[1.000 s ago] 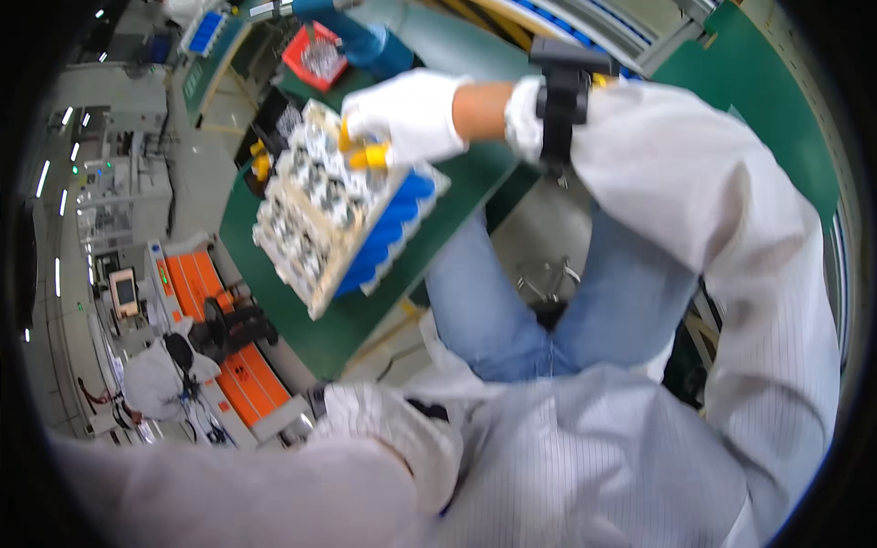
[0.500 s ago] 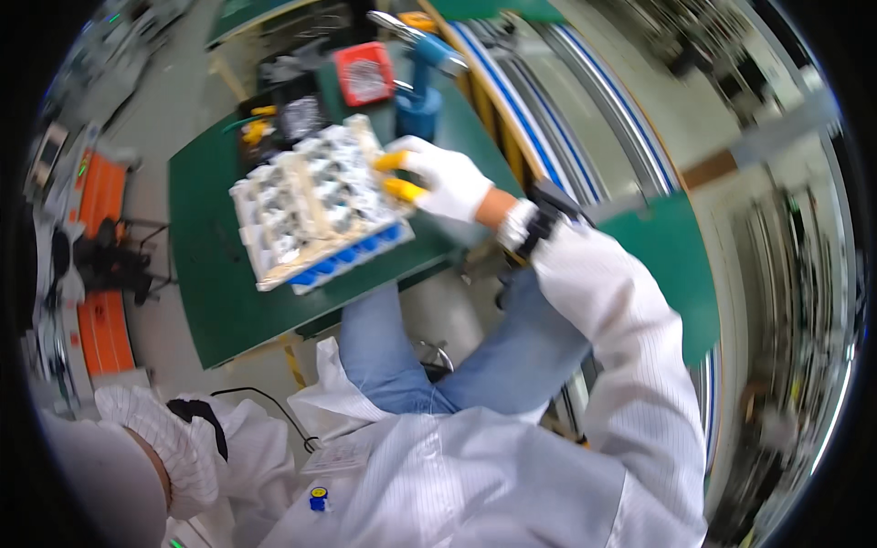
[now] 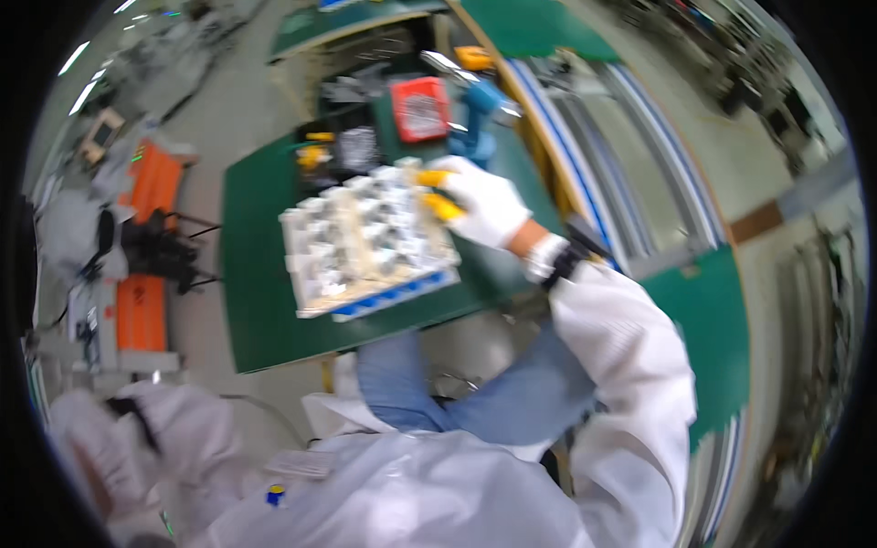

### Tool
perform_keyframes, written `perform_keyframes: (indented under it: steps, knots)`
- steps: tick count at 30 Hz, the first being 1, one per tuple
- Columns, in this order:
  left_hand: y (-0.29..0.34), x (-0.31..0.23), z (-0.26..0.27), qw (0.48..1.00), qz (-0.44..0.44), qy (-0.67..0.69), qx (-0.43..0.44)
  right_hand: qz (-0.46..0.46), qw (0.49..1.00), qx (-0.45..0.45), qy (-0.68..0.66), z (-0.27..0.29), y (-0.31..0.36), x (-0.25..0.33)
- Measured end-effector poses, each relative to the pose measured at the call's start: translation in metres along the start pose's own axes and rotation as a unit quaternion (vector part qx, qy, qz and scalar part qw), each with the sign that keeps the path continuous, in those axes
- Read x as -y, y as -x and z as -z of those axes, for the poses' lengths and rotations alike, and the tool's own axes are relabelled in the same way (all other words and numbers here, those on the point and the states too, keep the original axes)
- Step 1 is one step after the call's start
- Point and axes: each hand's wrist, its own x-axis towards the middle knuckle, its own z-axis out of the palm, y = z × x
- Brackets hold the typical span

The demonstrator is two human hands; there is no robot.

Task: The worker is assembling a battery or power unit by installing components and using a pneumatic screwdriver.

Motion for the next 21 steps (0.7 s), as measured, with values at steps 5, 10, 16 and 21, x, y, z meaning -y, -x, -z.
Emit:
perform_keyframes:
  steps: [5,10,16,21]
  knots:
    - [-0.02,0.014,-0.003,0.999,0.012,-0.049,-0.018,-0.032,0.997,0.031,-0.059,-0.008,-0.009,0.002]
    - [-0.028,0.042,-0.024,1.0,0.014,-0.028,-0.001,-0.051,0.997,0.012,-0.064,0.015,-0.001,-0.004]
    - [-0.02,0.054,-0.031,1.0,0.019,-0.024,-0.007,-0.041,0.991,-0.124,-0.025,0.055,-0.003,0.022]
    - [-0.029,0.054,-0.049,0.999,-0.034,0.038,-0.018,-0.077,0.957,-0.214,0.181,0.142,0.042,0.033]
